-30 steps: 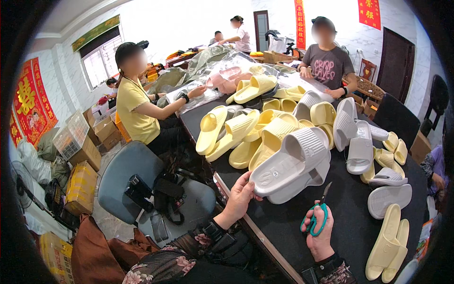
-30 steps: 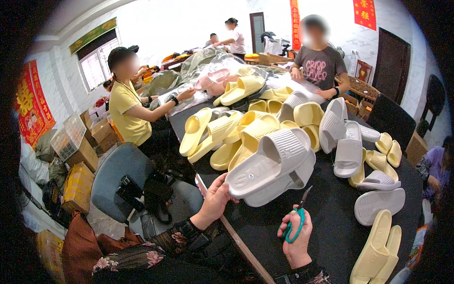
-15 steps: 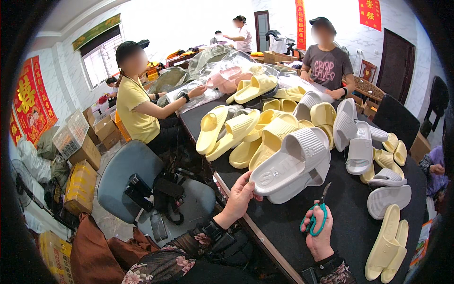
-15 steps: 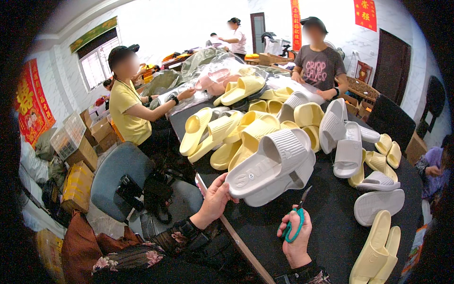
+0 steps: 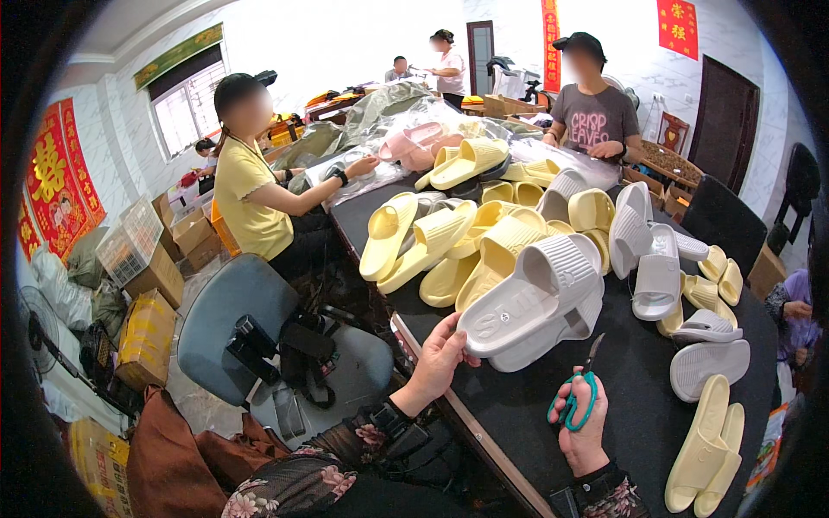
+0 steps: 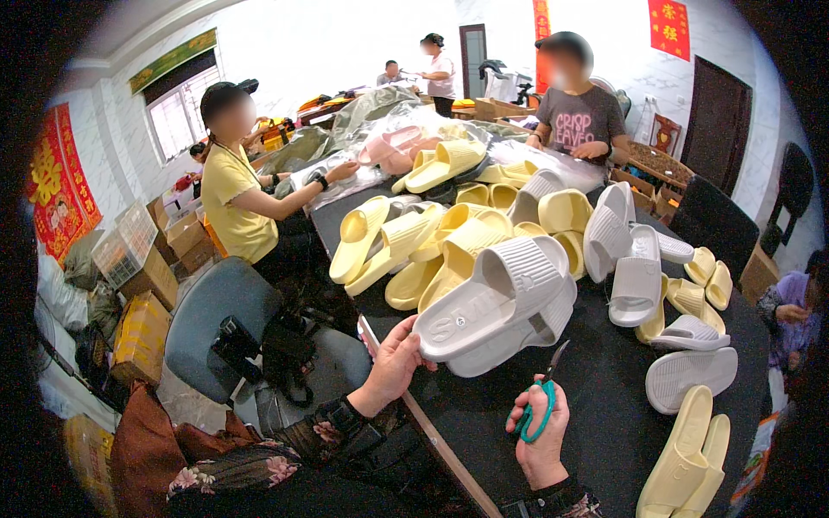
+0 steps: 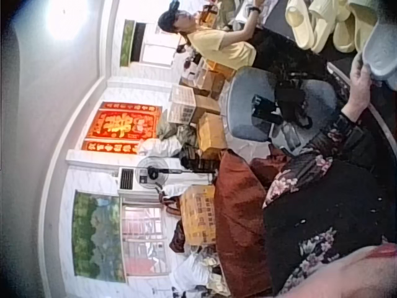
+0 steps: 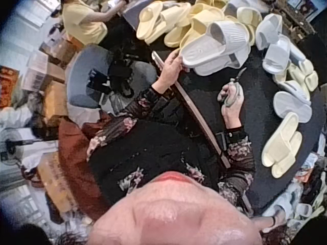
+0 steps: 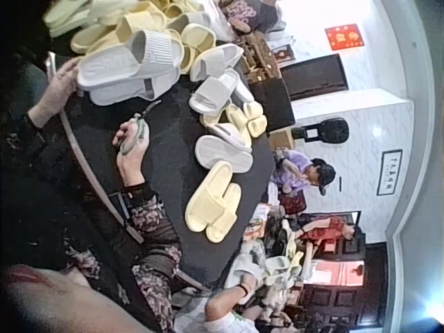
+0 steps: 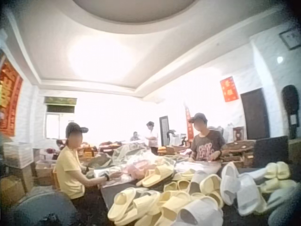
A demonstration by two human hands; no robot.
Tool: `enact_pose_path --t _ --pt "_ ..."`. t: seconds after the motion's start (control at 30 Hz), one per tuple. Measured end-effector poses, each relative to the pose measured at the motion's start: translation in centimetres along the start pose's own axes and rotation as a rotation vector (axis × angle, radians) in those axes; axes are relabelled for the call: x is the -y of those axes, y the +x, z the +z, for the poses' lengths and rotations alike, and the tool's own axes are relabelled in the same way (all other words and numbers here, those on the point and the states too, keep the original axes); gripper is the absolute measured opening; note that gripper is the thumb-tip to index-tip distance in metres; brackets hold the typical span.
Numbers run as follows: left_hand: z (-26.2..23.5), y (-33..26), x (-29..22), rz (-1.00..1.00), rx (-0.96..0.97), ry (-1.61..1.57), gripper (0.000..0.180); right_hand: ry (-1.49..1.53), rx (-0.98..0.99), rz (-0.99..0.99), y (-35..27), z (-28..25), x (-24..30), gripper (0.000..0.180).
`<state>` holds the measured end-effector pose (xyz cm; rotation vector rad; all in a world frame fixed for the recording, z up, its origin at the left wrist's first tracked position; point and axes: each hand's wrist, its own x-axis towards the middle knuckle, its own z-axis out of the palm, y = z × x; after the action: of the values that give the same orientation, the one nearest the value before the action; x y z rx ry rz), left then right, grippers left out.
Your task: Trimming excess material from rubber sandals using scissors.
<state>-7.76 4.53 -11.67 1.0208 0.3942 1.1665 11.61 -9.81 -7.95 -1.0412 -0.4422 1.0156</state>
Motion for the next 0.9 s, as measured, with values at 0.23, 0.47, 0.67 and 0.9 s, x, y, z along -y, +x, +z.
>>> enact_pose_path --t 0.23,0.47,0.67,0.9 --pt "-0.40 0.03 0.39 0.013 0.013 0.021 0.040 -0.013 -0.004 0.005 -0.02 -0.05 0.00 0.030" --pt "-0.58 0.09 0.45 0.005 0.023 0.014 0.040 0.021 -0.001 0.011 0.02 -0.09 -0.01 0.030" --pt "-0.46 0.02 0.27 -0.001 0.015 0.018 0.040 -0.015 0.004 0.007 -0.06 0.03 0.01 0.028" --pt "-0.23 0.06 0.34 -0.006 0.004 0.018 0.040 0.005 0.013 -0.007 0.05 -0.44 -0.23 0.033"
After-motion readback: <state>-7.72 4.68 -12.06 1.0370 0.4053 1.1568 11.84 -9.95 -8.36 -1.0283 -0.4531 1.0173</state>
